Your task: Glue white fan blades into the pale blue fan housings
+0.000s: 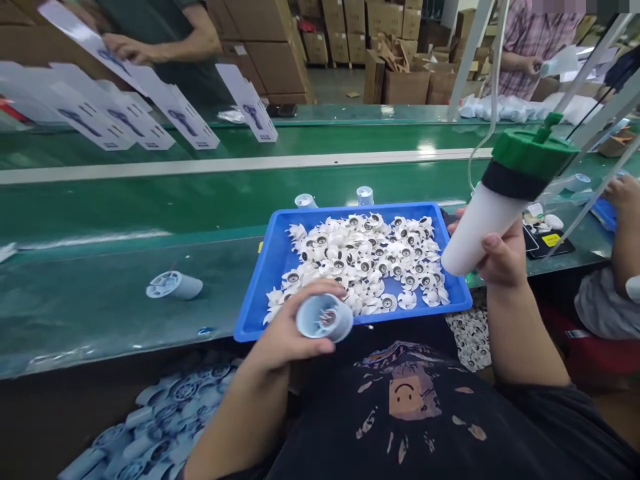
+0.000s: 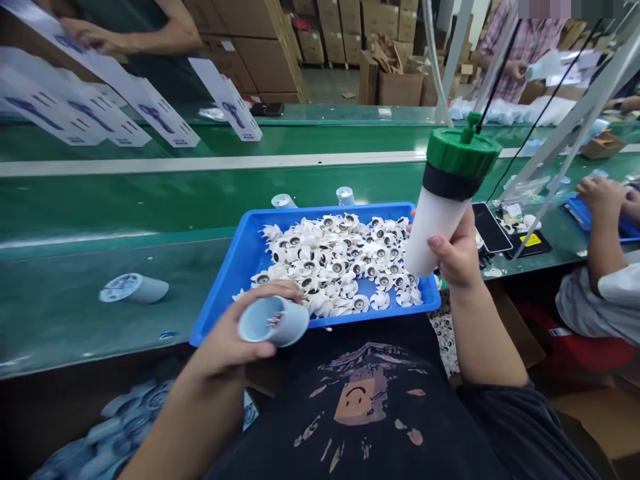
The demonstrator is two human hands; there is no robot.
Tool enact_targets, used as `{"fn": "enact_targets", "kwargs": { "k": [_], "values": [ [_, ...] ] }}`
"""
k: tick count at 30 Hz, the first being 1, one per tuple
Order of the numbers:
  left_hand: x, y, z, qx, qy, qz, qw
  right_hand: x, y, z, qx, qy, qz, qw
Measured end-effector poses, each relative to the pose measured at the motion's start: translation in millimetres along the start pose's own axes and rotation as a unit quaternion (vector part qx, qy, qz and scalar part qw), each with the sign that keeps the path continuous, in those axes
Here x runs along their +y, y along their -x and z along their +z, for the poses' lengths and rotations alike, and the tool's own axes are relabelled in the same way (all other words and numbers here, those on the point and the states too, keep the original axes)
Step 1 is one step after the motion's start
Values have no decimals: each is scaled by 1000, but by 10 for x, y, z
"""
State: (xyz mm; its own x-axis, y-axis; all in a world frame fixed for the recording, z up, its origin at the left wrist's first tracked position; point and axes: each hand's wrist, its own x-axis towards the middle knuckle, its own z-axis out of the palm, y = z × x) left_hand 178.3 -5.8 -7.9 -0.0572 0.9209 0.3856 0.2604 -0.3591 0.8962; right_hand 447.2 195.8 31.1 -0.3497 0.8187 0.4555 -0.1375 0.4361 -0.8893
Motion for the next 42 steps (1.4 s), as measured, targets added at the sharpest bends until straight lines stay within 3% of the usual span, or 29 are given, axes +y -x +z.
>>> {"fn": "enact_targets", "kwargs": {
  "k": [2, 5, 11, 15, 26, 32, 37, 42],
  "values": [
    [47, -33, 212, -69, -62, -7, 996, -152, 56, 67, 4, -44, 17, 999],
    [136, -115, 500, -110, -116, 5, 987, -429, 129, 265, -30, -130, 37, 990],
    [226, -254, 798, -96, -176, 48, 979, -762, 212, 739, -86, -181, 63, 978],
    [293, -292, 858, -67, -155, 76, 983, -731, 257, 830, -96, -167, 73, 979],
    [350, -321, 959, -51, -137, 87, 985, -705, 320, 743, -89, -134, 37, 986],
    [339, -313, 974, -43, -133, 115, 984, -681, 319, 715, -111, -147, 59, 981],
    [331, -275, 963, -55, -140, 91, 984, -683, 308, 754, -114, -189, 51, 974],
    [319, -260, 914, -124, -141, 13, 982, -645, 276, 797, -46, -242, 22, 969]
  ]
}}
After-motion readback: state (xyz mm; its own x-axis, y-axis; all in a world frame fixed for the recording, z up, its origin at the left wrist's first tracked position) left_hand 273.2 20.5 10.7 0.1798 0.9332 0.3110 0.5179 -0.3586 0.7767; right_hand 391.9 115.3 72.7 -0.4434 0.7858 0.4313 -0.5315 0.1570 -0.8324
